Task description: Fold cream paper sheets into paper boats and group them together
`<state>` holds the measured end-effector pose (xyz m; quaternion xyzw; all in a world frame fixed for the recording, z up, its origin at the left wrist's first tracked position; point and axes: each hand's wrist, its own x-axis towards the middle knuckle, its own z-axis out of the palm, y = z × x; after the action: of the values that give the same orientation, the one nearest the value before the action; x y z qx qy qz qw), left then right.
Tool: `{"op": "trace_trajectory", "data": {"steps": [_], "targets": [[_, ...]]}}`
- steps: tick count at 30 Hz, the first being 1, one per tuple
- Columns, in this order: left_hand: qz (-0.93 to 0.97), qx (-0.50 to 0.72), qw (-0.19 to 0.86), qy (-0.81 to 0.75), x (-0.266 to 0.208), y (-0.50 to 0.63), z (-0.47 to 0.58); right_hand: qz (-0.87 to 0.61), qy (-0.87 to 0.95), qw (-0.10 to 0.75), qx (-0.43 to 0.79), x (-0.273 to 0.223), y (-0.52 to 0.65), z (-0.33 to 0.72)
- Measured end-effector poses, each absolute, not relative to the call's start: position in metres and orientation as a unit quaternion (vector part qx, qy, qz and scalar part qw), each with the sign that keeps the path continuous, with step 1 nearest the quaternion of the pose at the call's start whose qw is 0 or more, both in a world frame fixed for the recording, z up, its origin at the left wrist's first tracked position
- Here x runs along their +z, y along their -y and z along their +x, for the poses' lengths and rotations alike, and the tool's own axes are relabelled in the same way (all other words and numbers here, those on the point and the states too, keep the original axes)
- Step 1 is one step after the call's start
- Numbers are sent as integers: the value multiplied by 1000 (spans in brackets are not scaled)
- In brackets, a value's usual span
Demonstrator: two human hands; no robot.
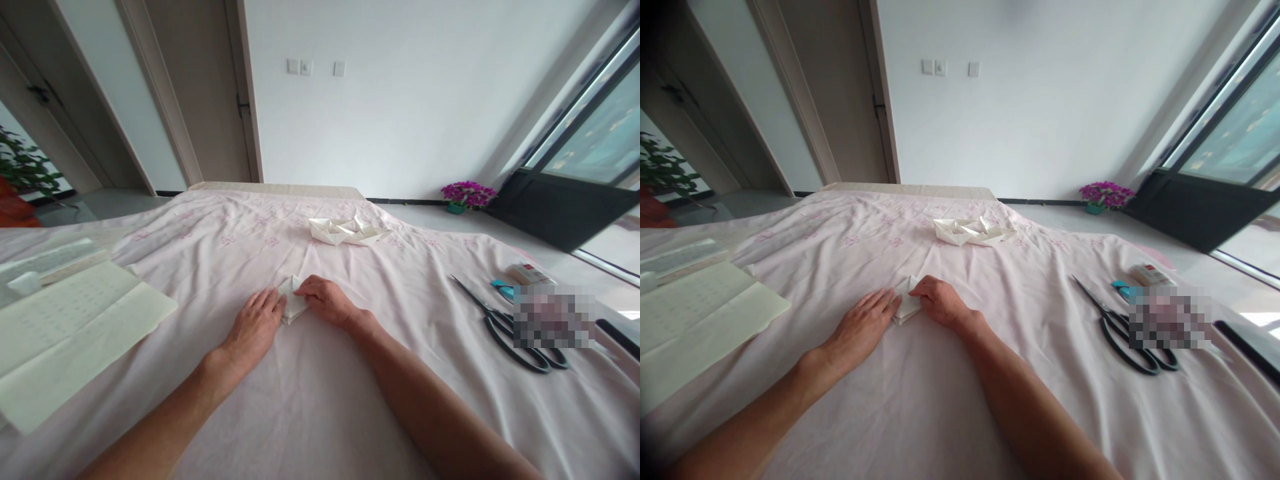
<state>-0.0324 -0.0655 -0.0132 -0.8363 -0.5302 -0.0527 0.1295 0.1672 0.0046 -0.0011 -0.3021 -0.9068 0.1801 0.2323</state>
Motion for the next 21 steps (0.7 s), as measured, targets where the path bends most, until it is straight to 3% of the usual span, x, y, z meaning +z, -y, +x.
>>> {"op": "trace_trajectory", "data": {"steps": [5,10,21], "targets": [[-839,-39,139,524,-8,69,-31,-334,913,223,79,-12,-16,156],[-859,-75,109,495,7,70,-27,-346,924,155,53,-5,-19,147],[-870,-185,115,443,4,62,-24,-480,866,139,6,9,-10,154]]}}
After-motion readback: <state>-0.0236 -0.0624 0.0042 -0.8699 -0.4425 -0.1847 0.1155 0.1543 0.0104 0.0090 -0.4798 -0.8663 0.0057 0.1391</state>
